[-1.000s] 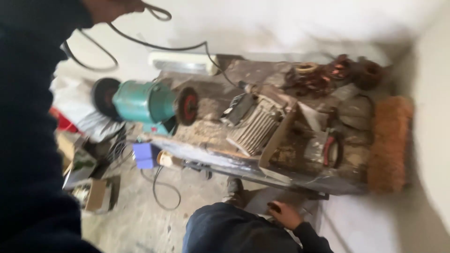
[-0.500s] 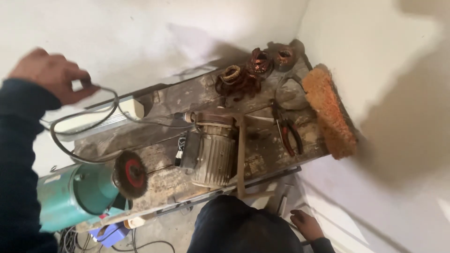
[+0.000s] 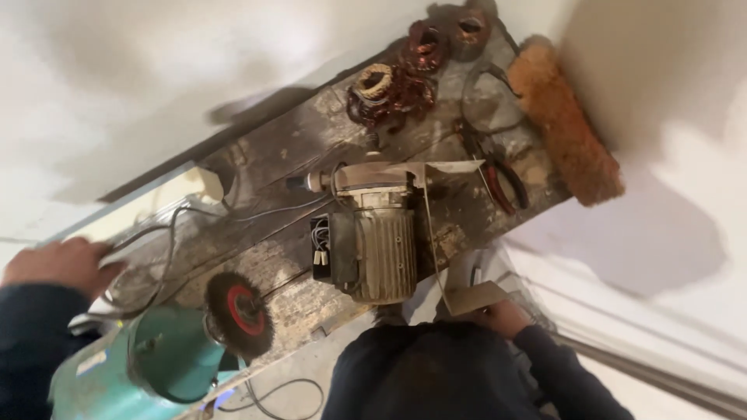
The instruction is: The person places a motor on a workbench and retrieves a wrench from a tool drawer. They then use the wrench to tighten a bolt on the motor's mounting bracket.
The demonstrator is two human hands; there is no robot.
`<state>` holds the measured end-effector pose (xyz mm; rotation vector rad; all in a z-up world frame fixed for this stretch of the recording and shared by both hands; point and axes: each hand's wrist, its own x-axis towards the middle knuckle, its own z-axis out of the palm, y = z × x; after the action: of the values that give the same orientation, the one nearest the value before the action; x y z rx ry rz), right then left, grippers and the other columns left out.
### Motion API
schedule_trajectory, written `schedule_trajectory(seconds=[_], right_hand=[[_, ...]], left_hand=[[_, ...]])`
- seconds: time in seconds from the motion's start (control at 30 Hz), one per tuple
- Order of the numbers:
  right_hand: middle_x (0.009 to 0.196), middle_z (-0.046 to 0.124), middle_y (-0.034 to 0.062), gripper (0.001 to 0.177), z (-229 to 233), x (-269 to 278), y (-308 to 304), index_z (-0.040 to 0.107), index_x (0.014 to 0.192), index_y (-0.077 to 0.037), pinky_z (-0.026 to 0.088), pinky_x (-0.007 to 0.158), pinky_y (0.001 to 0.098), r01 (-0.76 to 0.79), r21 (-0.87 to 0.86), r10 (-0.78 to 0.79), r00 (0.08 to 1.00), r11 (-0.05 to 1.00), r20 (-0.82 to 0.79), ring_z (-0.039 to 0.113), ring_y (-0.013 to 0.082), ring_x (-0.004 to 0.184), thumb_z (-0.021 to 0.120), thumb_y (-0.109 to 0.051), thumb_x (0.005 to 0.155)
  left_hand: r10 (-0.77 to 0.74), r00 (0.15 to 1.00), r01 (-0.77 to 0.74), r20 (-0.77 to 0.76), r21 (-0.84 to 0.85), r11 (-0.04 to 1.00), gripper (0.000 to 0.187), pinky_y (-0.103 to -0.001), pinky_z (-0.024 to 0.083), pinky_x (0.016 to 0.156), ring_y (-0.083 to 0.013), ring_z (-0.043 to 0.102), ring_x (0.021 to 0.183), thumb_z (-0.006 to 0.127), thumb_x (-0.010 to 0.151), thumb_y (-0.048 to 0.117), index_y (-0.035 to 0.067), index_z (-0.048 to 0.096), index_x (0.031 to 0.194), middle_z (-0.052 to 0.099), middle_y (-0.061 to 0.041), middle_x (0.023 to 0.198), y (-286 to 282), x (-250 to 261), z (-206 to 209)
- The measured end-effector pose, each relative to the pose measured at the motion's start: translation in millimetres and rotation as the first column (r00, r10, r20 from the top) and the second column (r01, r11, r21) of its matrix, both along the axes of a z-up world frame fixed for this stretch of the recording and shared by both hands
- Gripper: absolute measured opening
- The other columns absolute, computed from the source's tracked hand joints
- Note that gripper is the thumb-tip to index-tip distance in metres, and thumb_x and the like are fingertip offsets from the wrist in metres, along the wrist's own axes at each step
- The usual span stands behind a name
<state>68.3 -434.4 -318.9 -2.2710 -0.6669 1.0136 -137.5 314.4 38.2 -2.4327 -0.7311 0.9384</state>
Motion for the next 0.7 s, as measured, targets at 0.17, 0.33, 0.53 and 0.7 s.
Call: schedule_trajectory(seconds=[0.17,0.33,0.53,0.7], right_hand=[[0.101,0.078,0.012,0.036,15.5,5.6,0.8,0.073,0.112,-0.011,0.058,0.082,0.043,0.002,-0.072,0.0,1.0,0.997,0.027,0.074,0.0316,0.094,0.072,-0.035,0.086],[0.1,0.078,0.0128,0.034,31.0,24.6,-3.7,0.078,0.108,-0.012,0.057,0.083,0.0439,-0.116,-0.219,0.116,0.993,0.969,-0.013,0.074,0.0318,0.093,0.068,-0.041,0.093],[0.102,0.08,0.0079,0.034,46.0,38.9,-14.4,0.071,0.114,-0.012,0.058,0.082,0.0427,-0.073,-0.136,0.075,0.997,0.988,0.014,0.075,0.0295,0.092,0.065,-0.037,0.093],[0.105,0.08,0.0076,0.035,39.0,43.4,-28.4,0.07,0.12,-0.015,0.059,0.085,0.0405,-0.095,-0.089,0.093,0.995,0.992,-0.021,0.076,0.028,0.096,0.066,-0.033,0.09]], left_hand=[[0.018,0.856,0.085,0.516,-0.175,0.981,0.065,-0.043,0.062,0.086,-0.0302,0.076,0.095,0.069,0.086,0.062,0.026,0.069,0.141,0.075,-0.014,0.11,61.7,-88.0,-58.7],[0.326,0.848,-0.109,0.418,-0.464,0.879,0.072,-0.04,0.069,0.083,-0.0259,0.084,0.09,0.08,0.08,0.034,0.017,0.065,0.148,0.079,-0.01,0.113,-81.2,-56.9,25.6],[0.0,0.659,0.664,0.752,-0.582,0.469,0.065,-0.044,0.056,0.097,-0.0263,0.072,0.113,0.082,0.082,0.047,0.012,0.065,0.135,0.073,-0.009,0.127,-303.1,-9.9,28.4],[0.364,0.716,0.622,0.596,-0.781,0.056,0.067,-0.047,0.048,0.107,-0.0364,0.063,0.126,0.075,0.089,0.043,0.005,0.061,0.142,0.066,-0.018,0.14,-413.7,19.8,-44.1]])
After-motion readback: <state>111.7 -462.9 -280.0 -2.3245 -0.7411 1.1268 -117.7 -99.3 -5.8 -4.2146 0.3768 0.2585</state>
